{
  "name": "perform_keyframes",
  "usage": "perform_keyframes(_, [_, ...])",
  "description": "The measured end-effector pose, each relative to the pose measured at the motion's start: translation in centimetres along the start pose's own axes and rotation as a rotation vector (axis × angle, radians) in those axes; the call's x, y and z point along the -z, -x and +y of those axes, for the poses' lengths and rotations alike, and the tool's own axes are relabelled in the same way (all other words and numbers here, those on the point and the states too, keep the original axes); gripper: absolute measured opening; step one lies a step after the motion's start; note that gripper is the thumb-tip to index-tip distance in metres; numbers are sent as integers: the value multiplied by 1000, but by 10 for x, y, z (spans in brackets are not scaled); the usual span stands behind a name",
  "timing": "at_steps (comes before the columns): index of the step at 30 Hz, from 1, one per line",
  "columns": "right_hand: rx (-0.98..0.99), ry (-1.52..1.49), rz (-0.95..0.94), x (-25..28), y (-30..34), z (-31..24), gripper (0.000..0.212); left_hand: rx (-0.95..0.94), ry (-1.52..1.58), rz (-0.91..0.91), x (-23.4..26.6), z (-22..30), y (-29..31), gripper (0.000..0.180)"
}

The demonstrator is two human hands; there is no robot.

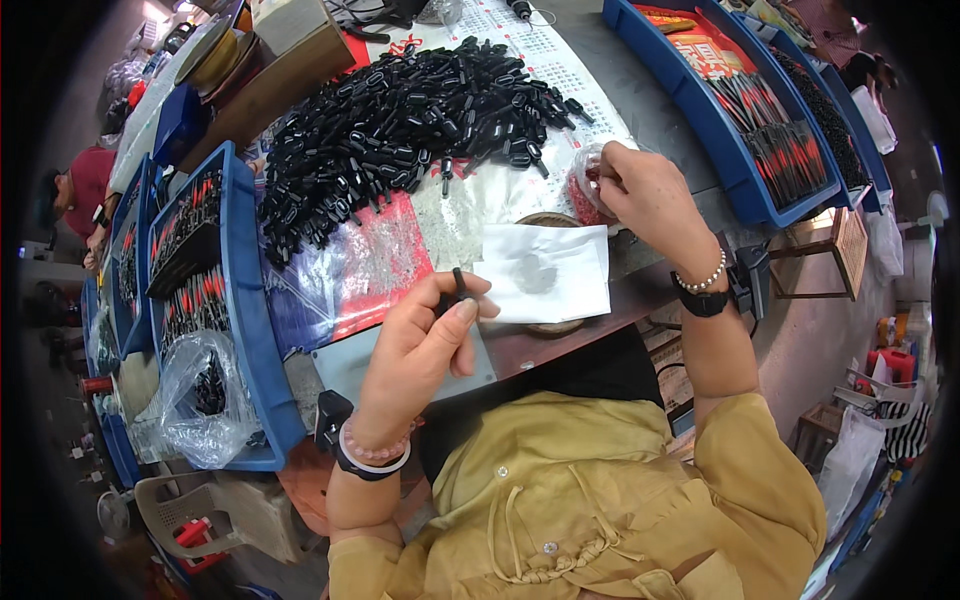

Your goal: The person repeatedly picks a black plastic keychain from a pile, inserts a small red bead into it, and places the assembled unit into a blue bin. The process is repeated continuously throughout the clip.

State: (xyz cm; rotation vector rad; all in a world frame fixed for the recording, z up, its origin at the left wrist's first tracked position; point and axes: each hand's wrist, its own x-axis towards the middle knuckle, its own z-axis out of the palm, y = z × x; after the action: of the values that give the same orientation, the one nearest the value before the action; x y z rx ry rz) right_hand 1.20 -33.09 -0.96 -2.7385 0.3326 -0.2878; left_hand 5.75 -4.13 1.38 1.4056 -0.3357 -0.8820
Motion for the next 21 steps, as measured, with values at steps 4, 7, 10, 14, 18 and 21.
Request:
perform_keyframes(4, [21,-173,77,1,4,3,11,-60,-173,-14,-8,2,-4,24])
perform_keyframes(7, [72,-237,132,0,6,7,10,-120,-309,25,-15,0,-8,25])
perform_keyframes(10, [98,-379,122,1,8,11,10,-176,-463,76,-22,-1,-13,24])
perform_keyframes(14, [89,-393,135,2,10,14,10,-352,-792,15,-26,2,-21,16])
perform_keyframes(18, [42,-387,117,2,12,14,11,-675,-1000,-17,-35,-4,-39,17])
perform_keyframes(21, [42,-418,150,3,13,14,13,-542,-1127,-5,-39,-4,-39,17])
